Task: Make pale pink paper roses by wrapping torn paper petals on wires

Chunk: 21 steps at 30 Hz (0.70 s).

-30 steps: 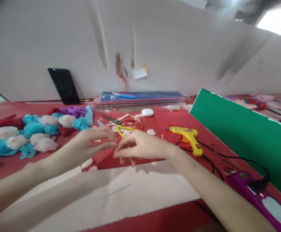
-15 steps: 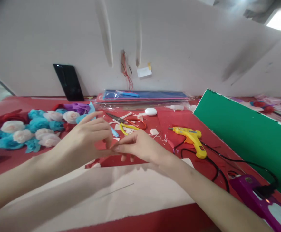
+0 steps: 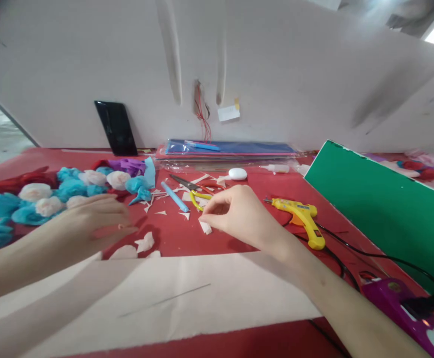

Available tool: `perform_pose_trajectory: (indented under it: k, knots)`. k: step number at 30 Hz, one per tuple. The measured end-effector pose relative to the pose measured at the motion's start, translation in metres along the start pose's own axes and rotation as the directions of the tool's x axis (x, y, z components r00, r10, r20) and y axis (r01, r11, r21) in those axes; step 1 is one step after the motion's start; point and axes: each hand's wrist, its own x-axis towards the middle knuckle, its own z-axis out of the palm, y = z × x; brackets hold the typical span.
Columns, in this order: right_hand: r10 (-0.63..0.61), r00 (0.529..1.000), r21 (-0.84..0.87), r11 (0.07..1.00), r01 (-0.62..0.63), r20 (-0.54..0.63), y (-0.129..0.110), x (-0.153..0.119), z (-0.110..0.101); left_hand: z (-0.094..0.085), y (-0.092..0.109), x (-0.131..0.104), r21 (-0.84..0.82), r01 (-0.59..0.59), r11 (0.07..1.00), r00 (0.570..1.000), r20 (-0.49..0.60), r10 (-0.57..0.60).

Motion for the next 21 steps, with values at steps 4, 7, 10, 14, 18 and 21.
perform_pose_trajectory:
  k: [4,7,10,14,18,21]
  knots:
    - [0.087,0.991,-0.325,0.938,-0.116,-0.103,0.007,0.003,-0.002,0.015,-0.010,-0.017,-0.080,0.086,0.993,0.996,0.024,-0.085]
    - [0.128,0.977,-0.481,0.855,-0.195,-0.169,0.013,0.004,0.000,0.024,-0.011,-0.018,-0.171,0.121,0.978,0.992,0.045,-0.115]
    - [0.136,0.978,-0.533,0.822,-0.202,-0.160,0.016,0.005,0.001,0.030,-0.011,-0.015,-0.252,0.153,0.955,0.988,0.053,-0.144]
    - [0.124,0.981,-0.495,0.850,-0.182,-0.148,0.010,0.004,0.002,0.030,-0.009,-0.010,-0.399,0.191,0.897,0.980,0.027,-0.197]
    - [0.054,0.981,-0.363,0.924,-0.120,-0.189,-0.004,0.001,0.006,0.019,0.008,-0.003,-0.609,0.247,0.754,0.952,0.009,-0.305]
    - [-0.046,0.973,-0.220,0.976,-0.004,-0.224,-0.015,-0.006,0.013,0.008,0.030,0.007,-0.762,0.241,0.601,0.937,0.022,-0.348]
